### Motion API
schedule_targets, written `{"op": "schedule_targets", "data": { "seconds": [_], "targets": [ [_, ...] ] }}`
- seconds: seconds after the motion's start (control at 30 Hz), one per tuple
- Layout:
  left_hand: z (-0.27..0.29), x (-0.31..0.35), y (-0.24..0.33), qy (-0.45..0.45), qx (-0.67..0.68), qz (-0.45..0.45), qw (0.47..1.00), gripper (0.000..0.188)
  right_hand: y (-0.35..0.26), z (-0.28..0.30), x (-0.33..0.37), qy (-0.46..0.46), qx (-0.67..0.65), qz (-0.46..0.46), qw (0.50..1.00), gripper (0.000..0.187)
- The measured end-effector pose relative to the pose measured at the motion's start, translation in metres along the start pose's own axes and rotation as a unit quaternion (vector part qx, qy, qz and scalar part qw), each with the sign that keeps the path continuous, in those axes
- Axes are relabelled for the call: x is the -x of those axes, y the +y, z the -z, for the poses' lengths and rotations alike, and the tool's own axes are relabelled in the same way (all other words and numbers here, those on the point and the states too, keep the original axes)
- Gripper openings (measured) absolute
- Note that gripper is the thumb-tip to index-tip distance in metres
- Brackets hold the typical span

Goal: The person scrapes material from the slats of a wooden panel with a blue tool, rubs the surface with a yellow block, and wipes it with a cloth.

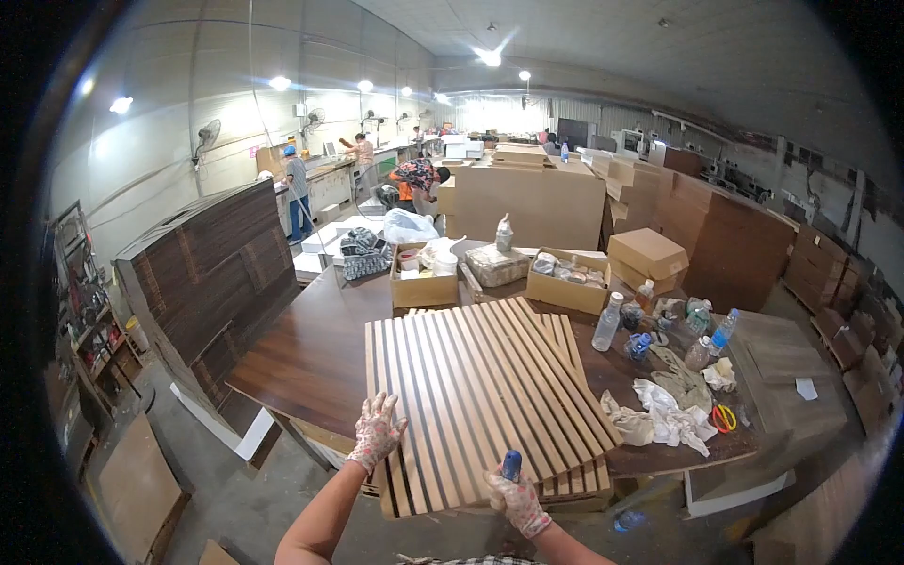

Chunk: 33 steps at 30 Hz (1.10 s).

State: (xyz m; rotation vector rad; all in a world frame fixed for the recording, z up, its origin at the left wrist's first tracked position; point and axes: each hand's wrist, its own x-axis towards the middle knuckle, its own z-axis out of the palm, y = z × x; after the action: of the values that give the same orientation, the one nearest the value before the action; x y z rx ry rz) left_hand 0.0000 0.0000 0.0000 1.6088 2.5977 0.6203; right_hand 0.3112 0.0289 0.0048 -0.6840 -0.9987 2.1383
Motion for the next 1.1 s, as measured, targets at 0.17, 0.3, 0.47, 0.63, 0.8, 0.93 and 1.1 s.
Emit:
{"op": "schedule_targets", "data": {
  "seconds": [0.17,0.3,0.47,0.63,0.8,0.93,1.1],
  "targets": [
    [-0.030,0.017,0.009,0.008,-0.072,0.055,0.996,0.061,-0.002,0.042,-0.006,0.027,-0.005,0.010,1.000,0.010],
    [-0.039,0.017,0.010,0.073,-0.068,0.105,0.989,0.058,-0.037,0.085,-0.002,-0.007,-0.007,-0.002,1.000,0.011],
    [-0.049,0.009,-0.004,0.047,-0.082,0.149,0.984,0.056,-0.084,0.147,0.013,0.036,0.001,0.000,0.999,0.009],
    [-0.047,0.004,0.006,0.004,-0.160,0.198,0.967,0.054,-0.114,0.185,0.026,0.014,-0.006,0.044,0.999,0.011],
    [-0.038,-0.020,0.034,0.055,-0.126,0.150,0.979,0.054,-0.130,0.212,0.023,-0.040,-0.092,0.022,0.995,0.014],
    [-0.031,-0.039,0.069,0.108,-0.079,0.062,0.989,0.048,-0.129,0.224,0.021,-0.040,-0.073,0.024,0.996,0.015],
    [-0.039,-0.032,0.107,0.094,-0.027,0.063,0.993,0.047,-0.114,0.241,0.017,-0.054,-0.086,0.045,0.994,0.014]
  ]
}}
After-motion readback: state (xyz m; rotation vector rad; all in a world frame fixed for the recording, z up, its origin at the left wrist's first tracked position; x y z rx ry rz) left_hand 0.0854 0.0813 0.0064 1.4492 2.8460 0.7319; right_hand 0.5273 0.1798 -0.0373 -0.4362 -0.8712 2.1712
